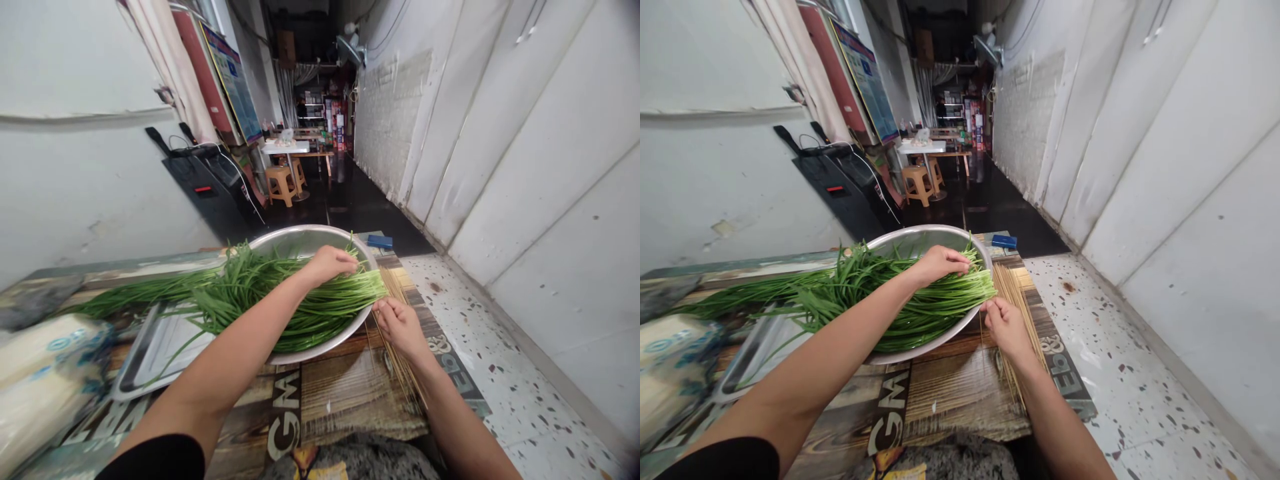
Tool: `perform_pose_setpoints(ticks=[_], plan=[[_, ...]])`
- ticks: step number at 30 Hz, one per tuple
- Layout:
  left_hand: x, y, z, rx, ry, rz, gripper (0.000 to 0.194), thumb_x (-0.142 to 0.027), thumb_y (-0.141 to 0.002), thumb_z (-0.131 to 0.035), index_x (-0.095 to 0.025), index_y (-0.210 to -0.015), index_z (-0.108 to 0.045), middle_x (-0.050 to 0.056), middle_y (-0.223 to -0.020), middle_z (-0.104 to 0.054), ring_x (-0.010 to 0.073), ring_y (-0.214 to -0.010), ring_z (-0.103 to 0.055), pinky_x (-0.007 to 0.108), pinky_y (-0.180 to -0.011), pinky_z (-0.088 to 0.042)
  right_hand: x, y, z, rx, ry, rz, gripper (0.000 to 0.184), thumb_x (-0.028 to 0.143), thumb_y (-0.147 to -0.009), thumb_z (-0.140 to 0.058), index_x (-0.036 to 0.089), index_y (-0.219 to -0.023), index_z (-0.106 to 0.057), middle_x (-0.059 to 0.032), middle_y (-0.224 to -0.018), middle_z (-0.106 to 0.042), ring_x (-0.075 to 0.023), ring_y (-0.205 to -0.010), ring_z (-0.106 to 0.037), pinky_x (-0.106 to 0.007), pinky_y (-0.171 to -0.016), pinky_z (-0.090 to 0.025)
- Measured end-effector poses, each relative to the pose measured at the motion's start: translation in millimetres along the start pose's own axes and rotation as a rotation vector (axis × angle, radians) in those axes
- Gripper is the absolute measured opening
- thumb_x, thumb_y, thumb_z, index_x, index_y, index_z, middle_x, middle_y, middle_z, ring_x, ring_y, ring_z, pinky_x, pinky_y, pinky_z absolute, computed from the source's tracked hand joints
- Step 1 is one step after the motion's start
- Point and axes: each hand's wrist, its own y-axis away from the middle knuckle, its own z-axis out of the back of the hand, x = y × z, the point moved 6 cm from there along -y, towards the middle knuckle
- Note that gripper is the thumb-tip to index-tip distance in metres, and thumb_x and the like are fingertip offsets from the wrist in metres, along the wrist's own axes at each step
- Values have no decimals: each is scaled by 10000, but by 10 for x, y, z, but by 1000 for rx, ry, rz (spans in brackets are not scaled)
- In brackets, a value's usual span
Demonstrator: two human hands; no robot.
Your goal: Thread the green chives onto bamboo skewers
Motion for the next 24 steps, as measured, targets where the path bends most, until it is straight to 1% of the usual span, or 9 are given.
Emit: perform_pose_setpoints(ticks=[7,12,17,24], plan=[[21,-10,2,-7,-12,3,274,-280,-626,-703,-122,-848,-737,52,-666,-704,143,-628,-624,263,-694,-490,-8,-2,8,-3,-6,-12,308,462,-800,-538,154,-780,-536,105,-426,-312,-32,-334,-204,-165,-321,-156],[59,-44,8,-23,-30,-48,259,-289,-635,-704,-147,-849,-741,51,-749,-723,155,-711,-647,259,-726,-489,5,-1,7,-6,5,4,309,461,-807,-531,153,-779,-539,104,-424,-313,-35,-336,-208,-169,-323,-159],[27,-37,15,-45,-65,-101,231,-285,-649,-697,-159,-837,-742,47,-832,-731,165,-796,-659,258,-773,-486,11,5,-4,1,6,0,316,468,-807,-530,153,-780,-542,103,-425,-311,-38,-338,-210,-173,-324,-167],[-30,-15,9,-60,-93,-133,211,-264,-668,-681,-159,-840,-741,47,-846,-731,169,-818,-664,262,-794,-490,-25,1,1,-3,6,-4,331,487,-805,-524,157,-792,-538,105,-424,-315,-38,-324,-207,-174,-315,-166]])
